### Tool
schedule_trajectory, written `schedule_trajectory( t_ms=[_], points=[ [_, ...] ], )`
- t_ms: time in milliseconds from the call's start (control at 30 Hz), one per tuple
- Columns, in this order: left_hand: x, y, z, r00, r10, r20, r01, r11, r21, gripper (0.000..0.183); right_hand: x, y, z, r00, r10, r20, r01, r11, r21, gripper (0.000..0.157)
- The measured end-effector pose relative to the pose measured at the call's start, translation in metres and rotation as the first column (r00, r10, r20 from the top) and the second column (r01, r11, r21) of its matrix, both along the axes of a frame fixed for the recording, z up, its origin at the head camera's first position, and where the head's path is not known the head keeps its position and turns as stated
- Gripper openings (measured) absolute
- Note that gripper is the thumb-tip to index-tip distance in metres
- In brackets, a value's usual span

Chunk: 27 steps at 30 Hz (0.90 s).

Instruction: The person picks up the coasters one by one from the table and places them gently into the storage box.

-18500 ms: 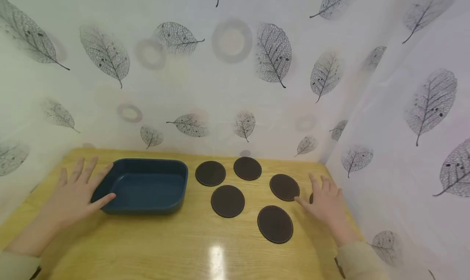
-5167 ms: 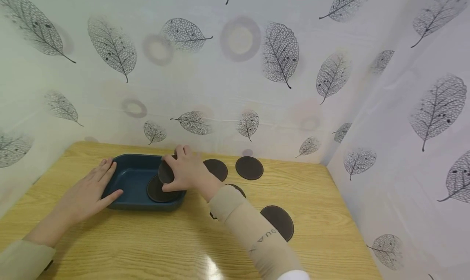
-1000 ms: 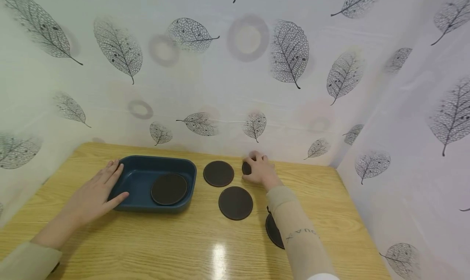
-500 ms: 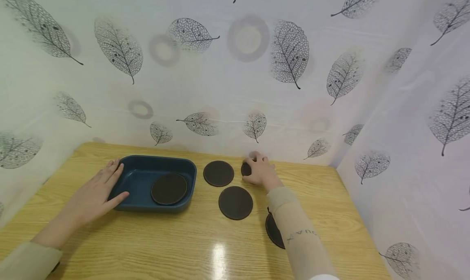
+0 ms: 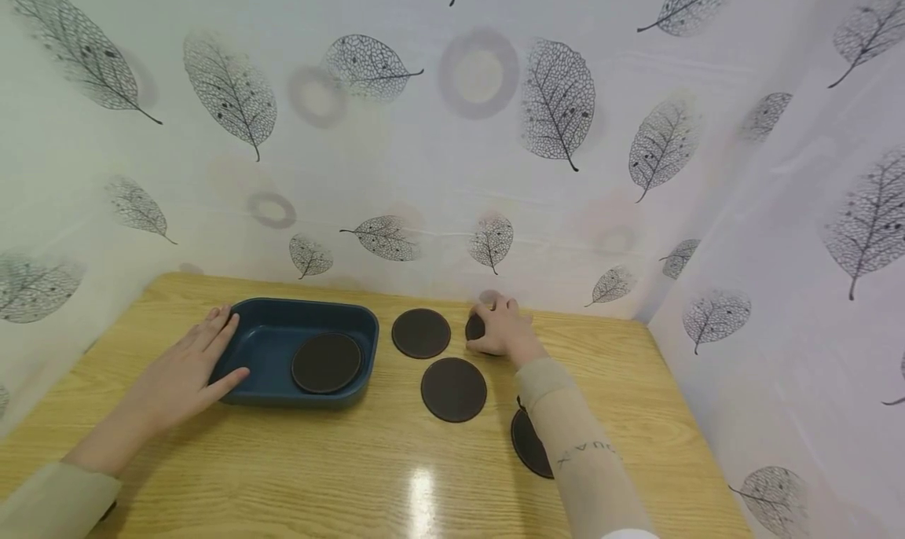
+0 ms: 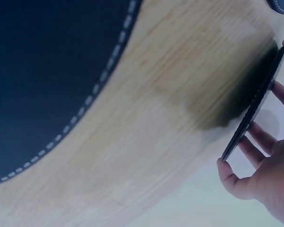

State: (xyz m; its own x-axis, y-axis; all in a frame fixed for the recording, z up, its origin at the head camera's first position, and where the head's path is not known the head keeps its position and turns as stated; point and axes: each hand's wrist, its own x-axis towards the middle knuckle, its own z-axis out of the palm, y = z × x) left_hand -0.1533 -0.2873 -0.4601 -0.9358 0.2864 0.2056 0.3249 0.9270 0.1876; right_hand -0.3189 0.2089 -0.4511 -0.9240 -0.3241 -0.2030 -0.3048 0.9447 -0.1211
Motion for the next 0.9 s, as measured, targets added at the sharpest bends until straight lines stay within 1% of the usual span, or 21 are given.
schedule_trajectory(
  t_ms=[167,333,533,700,800,900],
  points=[
    [0.0,0.0,0.0,1.0,-0.006,-0.021,0.006,1.0,0.001,0.095,0.003,-0.004,0.007,1.0,0.019,-0.021,-0.018,0.999,0.029,0.061],
    [-0.001,-0.001,-0.001,1.0,-0.005,-0.005,0.005,1.0,-0.007,0.096,0.006,-0.01,0.016,0.998,0.043,-0.038,-0.041,0.998,0.037,0.062],
    [-0.001,-0.002,-0.001,1.0,-0.003,-0.001,0.003,1.0,-0.004,0.097,0.01,-0.024,0.029,0.993,0.101,-0.064,-0.097,0.993,0.063,0.064],
    [-0.001,-0.001,-0.002,1.0,-0.003,-0.007,0.003,1.0,-0.005,0.097,0.016,-0.039,0.038,0.981,0.172,-0.088,-0.165,0.983,0.084,0.066],
    [-0.001,-0.001,-0.003,1.0,-0.001,-0.005,0.001,1.0,-0.006,0.097,0.019,-0.048,0.042,0.97,0.214,-0.118,-0.203,0.974,0.099,0.068],
    [-0.001,-0.001,-0.003,1.0,-0.001,-0.004,0.001,1.0,-0.004,0.097,0.022,-0.057,0.046,0.961,0.242,-0.135,-0.227,0.967,0.112,0.069]
  ],
)
